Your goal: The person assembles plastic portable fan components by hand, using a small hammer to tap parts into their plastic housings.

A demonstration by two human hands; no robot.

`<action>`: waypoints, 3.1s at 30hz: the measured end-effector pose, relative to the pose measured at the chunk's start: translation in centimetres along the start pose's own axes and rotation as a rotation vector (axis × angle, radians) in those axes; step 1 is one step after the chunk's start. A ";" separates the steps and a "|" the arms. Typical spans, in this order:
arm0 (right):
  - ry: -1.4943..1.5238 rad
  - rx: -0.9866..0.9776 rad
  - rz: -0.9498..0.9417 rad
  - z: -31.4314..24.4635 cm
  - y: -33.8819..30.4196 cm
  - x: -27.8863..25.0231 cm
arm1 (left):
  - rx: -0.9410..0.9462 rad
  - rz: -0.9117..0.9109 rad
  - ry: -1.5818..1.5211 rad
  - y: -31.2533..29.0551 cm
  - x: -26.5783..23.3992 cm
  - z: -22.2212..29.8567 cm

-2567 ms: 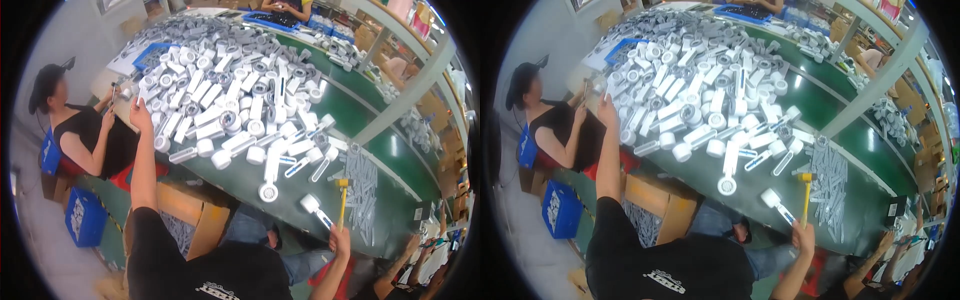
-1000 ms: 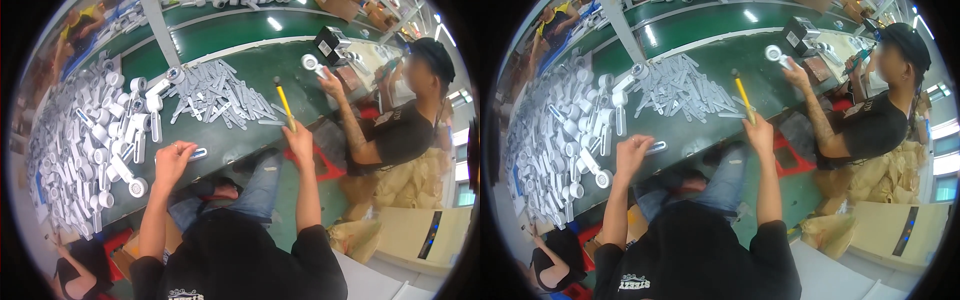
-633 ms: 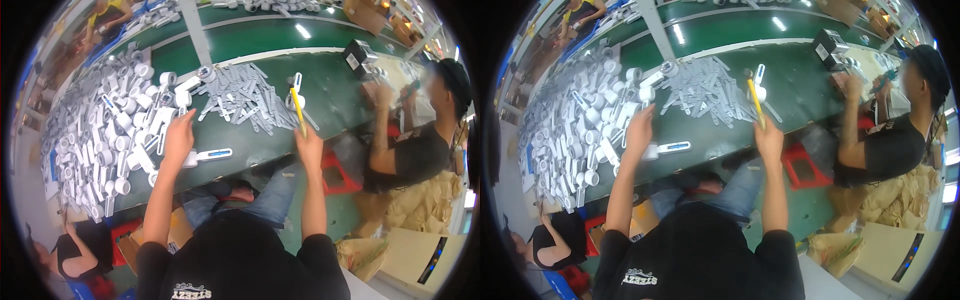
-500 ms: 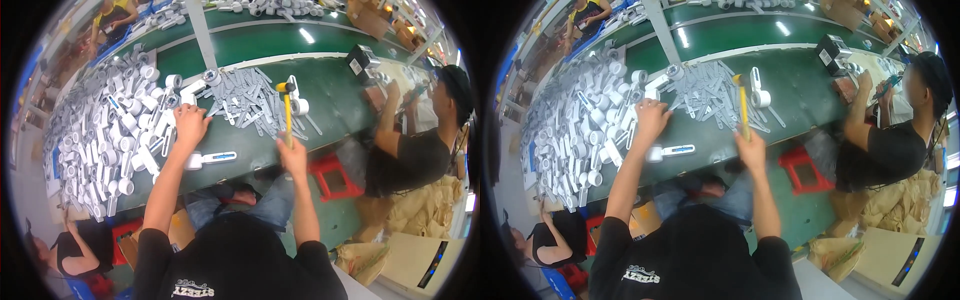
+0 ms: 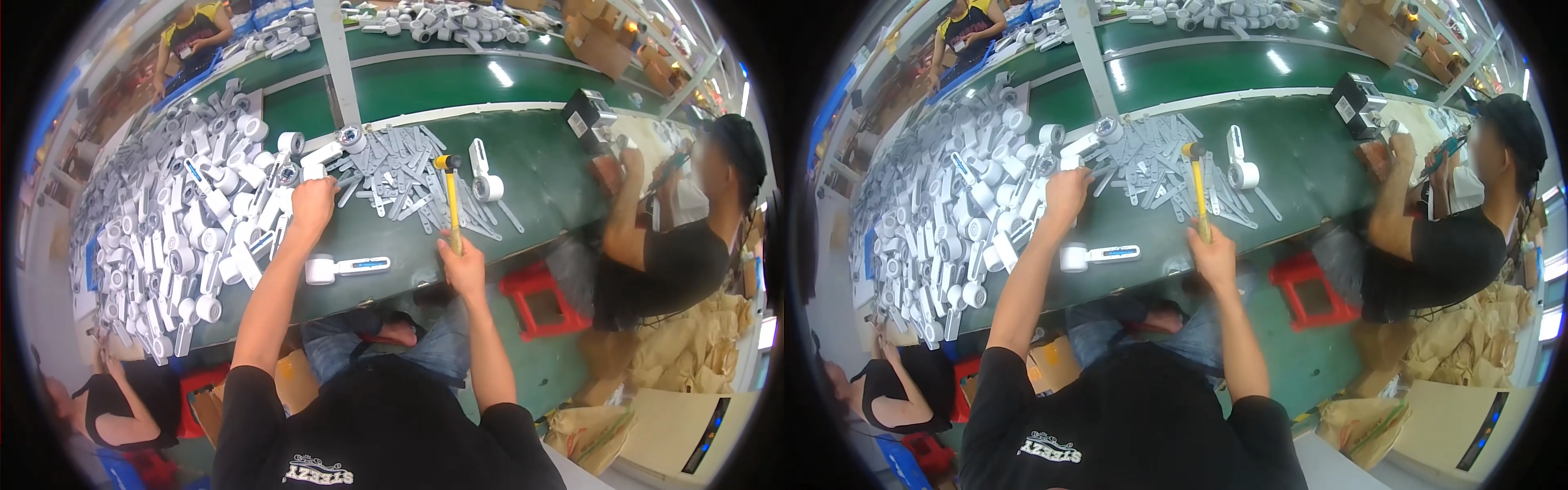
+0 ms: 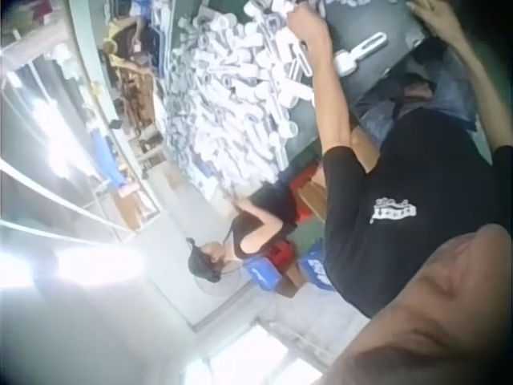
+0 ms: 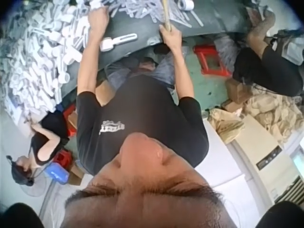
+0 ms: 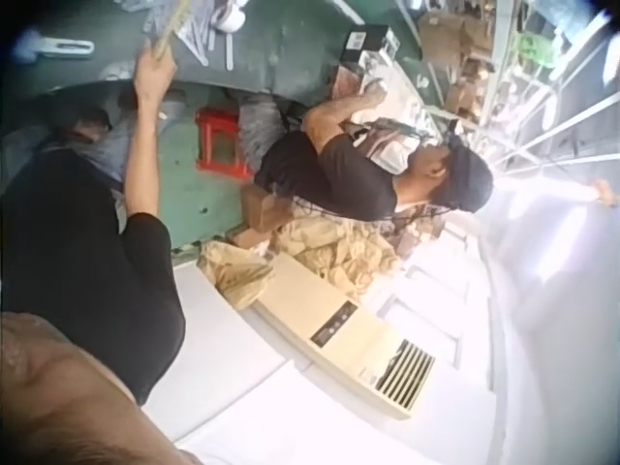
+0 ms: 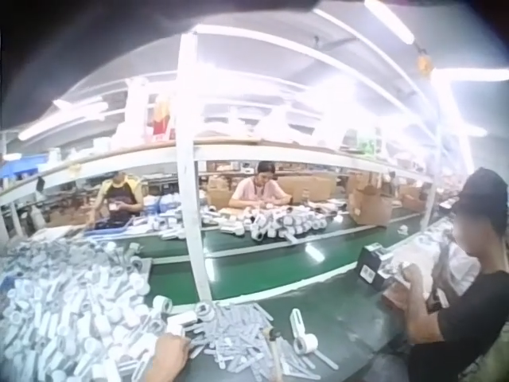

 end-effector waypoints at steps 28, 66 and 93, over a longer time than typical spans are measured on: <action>-0.020 -0.006 -0.153 -7.5 -1.1 7.1 | -0.391 -0.075 -0.770 -3.5 -2.4 1.7; 0.205 0.032 -0.218 -5.4 -3.9 7.6 | 0.308 0.012 -0.442 -13.9 -3.0 4.6; -0.084 0.052 -0.261 -6.9 -3.9 6.1 | 0.338 -0.044 -0.196 -13.3 -4.9 3.2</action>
Point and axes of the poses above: each hand's wrist, its own y-axis towards the middle knuckle, its own x-axis out of the palm, z = x × y, the point moved 1 cm from there along y, towards the middle knuckle, and after that the axes turned 6 degrees about -z, right-handed, at the moved point
